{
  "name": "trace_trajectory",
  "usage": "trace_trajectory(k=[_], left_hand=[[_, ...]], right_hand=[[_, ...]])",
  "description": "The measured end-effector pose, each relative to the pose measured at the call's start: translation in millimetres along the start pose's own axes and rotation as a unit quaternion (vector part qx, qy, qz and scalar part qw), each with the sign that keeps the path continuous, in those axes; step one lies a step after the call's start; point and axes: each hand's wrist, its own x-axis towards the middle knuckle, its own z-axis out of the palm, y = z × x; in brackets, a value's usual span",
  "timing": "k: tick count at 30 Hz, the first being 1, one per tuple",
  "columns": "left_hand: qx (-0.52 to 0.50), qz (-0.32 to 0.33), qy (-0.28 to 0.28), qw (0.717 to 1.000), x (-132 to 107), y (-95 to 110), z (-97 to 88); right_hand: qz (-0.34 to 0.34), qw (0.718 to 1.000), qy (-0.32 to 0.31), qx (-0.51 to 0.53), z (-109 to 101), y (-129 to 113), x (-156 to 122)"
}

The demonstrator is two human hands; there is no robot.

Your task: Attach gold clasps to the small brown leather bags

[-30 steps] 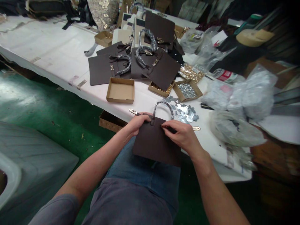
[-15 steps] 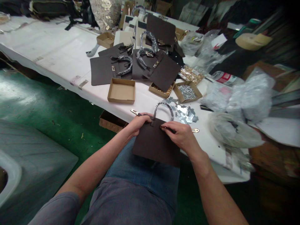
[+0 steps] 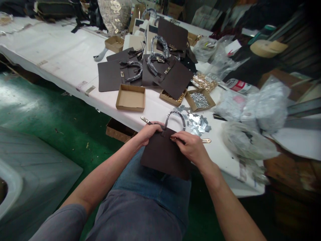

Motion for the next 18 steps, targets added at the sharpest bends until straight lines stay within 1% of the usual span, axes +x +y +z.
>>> trace_trajectory(k=[3, 6, 8, 11, 13, 15, 18], left_hand=[[0.017, -0.001, 0.002, 1.000, -3, 1, 0.4], [0.033, 0.015, -0.004, 0.999, -11, 4, 2.5], [0.053, 0.032, -0.019, 0.998, -19, 8, 4.5], [0.108, 0.068, -0.042, 0.991, -29, 13, 7.5], [0.132, 0.084, -0.052, 0.986, -34, 14, 9.3], [0.135, 0.079, -0.054, 0.986, -38, 12, 11.0], [0.124, 0.077, -0.050, 0.988, -42, 7, 12.3]], right_hand=[[0.007, 1.000, 0.010, -0.004, 1, 0, -2], [-0.005, 0.999, 0.007, -0.038, -4, 1, -3], [-0.017, 0.998, 0.028, -0.052, -9, 1, -5], [-0.002, 0.996, 0.082, -0.016, -19, -3, -10], [0.015, 0.995, 0.099, 0.022, -23, -7, -14], [0.019, 0.995, 0.088, 0.050, -26, -10, -18], [0.012, 0.995, 0.052, 0.089, -26, -10, -21]])
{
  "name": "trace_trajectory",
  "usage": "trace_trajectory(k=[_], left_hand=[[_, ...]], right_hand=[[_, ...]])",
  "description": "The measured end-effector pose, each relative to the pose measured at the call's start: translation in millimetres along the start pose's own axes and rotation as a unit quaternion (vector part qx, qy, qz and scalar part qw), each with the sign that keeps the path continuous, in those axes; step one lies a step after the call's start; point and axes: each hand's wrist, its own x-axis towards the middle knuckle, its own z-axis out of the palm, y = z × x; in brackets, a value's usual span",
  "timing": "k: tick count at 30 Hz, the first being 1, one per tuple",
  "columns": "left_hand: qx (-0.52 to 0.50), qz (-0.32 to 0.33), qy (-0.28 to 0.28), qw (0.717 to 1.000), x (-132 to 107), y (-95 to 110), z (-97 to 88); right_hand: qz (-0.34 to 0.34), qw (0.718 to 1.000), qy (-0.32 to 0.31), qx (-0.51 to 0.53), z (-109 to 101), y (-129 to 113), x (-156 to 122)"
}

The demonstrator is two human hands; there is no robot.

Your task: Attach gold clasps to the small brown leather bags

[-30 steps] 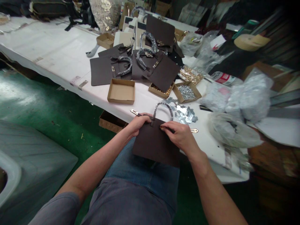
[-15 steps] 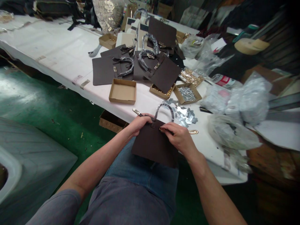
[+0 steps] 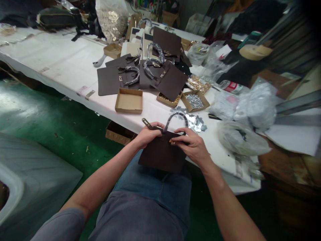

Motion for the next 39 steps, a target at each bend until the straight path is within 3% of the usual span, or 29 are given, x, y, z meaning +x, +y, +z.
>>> trace_trajectory(k=[5, 9, 14, 20, 32, 35, 39], left_hand=[[0.010, 0.015, 0.000, 1.000, -13, -1, 0.9], [0.033, 0.046, -0.037, 0.998, -25, 1, 2.6], [0.046, 0.071, -0.026, 0.996, -32, -6, 5.9], [0.077, 0.113, -0.045, 0.990, -37, -8, 7.1], [0.129, 0.128, -0.013, 0.983, -32, -19, 2.3], [0.181, 0.150, 0.012, 0.972, -33, -12, 4.8], [0.235, 0.158, 0.032, 0.959, -35, -4, 8.2]], right_hand=[[-0.012, 0.999, -0.029, 0.013, 0, 7, -7], [-0.040, 0.997, -0.055, -0.026, -2, 5, -16], [-0.020, 0.999, -0.009, -0.043, 0, -10, -20], [0.003, 0.997, -0.007, -0.070, 0, -26, -21], [-0.046, 0.976, 0.031, -0.210, 7, -22, -34], [-0.037, 0.969, 0.084, -0.230, 13, -29, -35], [0.053, 0.937, 0.246, -0.241, 26, -34, -40]])
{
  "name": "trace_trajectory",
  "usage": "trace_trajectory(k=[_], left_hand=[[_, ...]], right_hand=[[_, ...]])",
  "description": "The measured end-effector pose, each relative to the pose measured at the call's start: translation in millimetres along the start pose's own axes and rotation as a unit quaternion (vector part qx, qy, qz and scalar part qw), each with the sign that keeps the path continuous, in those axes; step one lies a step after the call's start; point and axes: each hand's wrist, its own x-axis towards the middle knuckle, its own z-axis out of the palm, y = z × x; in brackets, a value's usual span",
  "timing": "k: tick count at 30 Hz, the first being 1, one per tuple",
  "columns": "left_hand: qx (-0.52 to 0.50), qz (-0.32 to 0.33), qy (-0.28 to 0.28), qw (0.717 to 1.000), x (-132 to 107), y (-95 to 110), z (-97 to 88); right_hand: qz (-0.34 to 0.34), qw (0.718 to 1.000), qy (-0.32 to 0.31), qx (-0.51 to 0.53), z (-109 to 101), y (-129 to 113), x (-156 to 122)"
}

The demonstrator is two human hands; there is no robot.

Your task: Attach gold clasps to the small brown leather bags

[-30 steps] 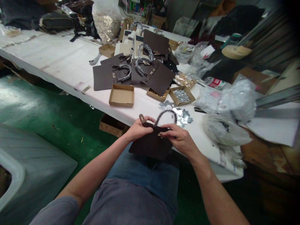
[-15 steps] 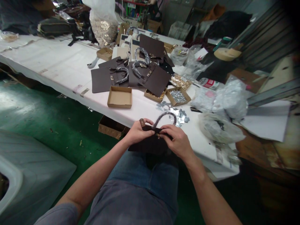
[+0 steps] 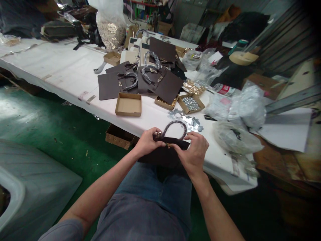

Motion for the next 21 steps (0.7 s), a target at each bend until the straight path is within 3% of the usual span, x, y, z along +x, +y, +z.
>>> trace_trajectory(k=[3, 7, 9, 15, 21], left_hand=[[-0.003, 0.007, 0.008, 1.000, 1, -5, 1.4], [-0.010, 0.004, 0.020, 1.000, 0, -16, 4.0], [-0.019, -0.004, 0.024, 1.000, -1, -20, 5.5], [-0.072, -0.018, 0.038, 0.997, 0, -26, 11.8], [-0.090, -0.029, 0.058, 0.994, 0, -32, 16.1]], right_hand=[[0.106, 0.993, -0.013, 0.054, 8, 5, -5], [0.209, 0.951, -0.158, 0.164, 14, 17, -4], [0.210, 0.943, -0.190, 0.176, 15, 22, -3], [0.152, 0.954, -0.191, 0.175, 15, 26, 2], [0.213, 0.930, -0.219, 0.205, 16, 28, 5]])
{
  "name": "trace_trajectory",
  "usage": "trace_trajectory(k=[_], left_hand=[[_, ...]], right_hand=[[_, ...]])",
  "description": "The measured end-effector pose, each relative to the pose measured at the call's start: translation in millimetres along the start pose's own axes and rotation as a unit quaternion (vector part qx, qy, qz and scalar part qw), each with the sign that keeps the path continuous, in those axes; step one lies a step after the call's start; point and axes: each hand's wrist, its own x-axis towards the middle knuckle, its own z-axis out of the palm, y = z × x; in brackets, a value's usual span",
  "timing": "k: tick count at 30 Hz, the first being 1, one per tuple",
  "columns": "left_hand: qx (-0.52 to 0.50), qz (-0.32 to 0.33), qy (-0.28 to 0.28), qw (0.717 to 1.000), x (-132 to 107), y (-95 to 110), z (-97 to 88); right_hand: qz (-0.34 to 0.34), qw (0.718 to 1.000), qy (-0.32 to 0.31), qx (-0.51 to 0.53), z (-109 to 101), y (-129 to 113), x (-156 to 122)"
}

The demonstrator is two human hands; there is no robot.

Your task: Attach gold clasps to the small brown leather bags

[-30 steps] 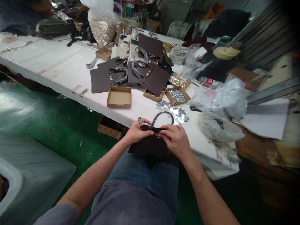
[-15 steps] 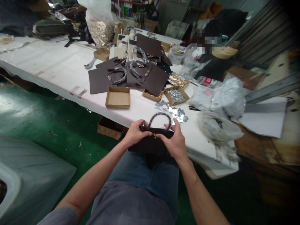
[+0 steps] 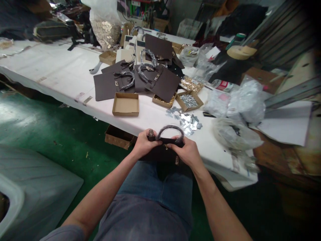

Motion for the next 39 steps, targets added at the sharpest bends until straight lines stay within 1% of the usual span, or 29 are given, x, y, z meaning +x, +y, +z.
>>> trace_trajectory(k=[5, 8, 13, 16, 19, 21, 22, 23, 26, 28, 31, 33, 36, 39], left_hand=[[0.008, 0.013, -0.012, 1.000, 0, -2, 0.4], [0.022, 0.019, -0.011, 1.000, -1, 3, 0.5], [0.084, 0.006, -0.009, 0.996, -6, 16, 3.0], [0.118, 0.030, -0.017, 0.992, -11, 16, 4.0], [0.137, 0.068, 0.005, 0.988, -17, 15, 2.6], [0.139, 0.096, 0.011, 0.986, -22, 19, 0.5], [0.138, 0.114, 0.005, 0.984, -25, 22, -0.6], [0.138, 0.131, -0.005, 0.982, -27, 26, -1.5], [0.142, 0.189, -0.024, 0.971, -33, 36, -2.3], [0.156, 0.237, -0.017, 0.959, -37, 38, -1.2], [0.195, 0.324, -0.004, 0.926, -44, 38, 1.1], [0.204, 0.375, 0.001, 0.904, -50, 41, 2.6], [0.185, 0.421, -0.006, 0.888, -60, 55, 4.8], [0.167, 0.466, -0.029, 0.869, -68, 78, 5.5]], right_hand=[[0.008, 1.000, 0.002, 0.001, 3, 6, 0], [-0.007, 1.000, 0.011, -0.012, 5, 7, 0], [-0.022, 0.999, 0.029, -0.016, 12, 5, -3], [-0.048, 0.996, 0.048, -0.050, 17, 1, -6], [-0.095, 0.986, 0.083, -0.111, 17, -3, -13], [-0.130, 0.979, 0.109, -0.115, 14, -7, -20], [-0.147, 0.977, 0.117, -0.105, 12, -8, -24], [-0.160, 0.976, 0.119, -0.091, 9, -10, -28], [-0.188, 0.976, 0.096, -0.057, 3, -14, -40], [-0.208, 0.972, 0.095, -0.050, -1, -17, -46], [-0.248, 0.959, 0.124, -0.061, -7, -23, -53], [-0.287, 0.947, 0.130, -0.067, -14, -30, -57], [-0.342, 0.930, 0.112, -0.075, -28, -42, -64], [-0.372, 0.918, 0.110, -0.084, -43, -56, -73]])
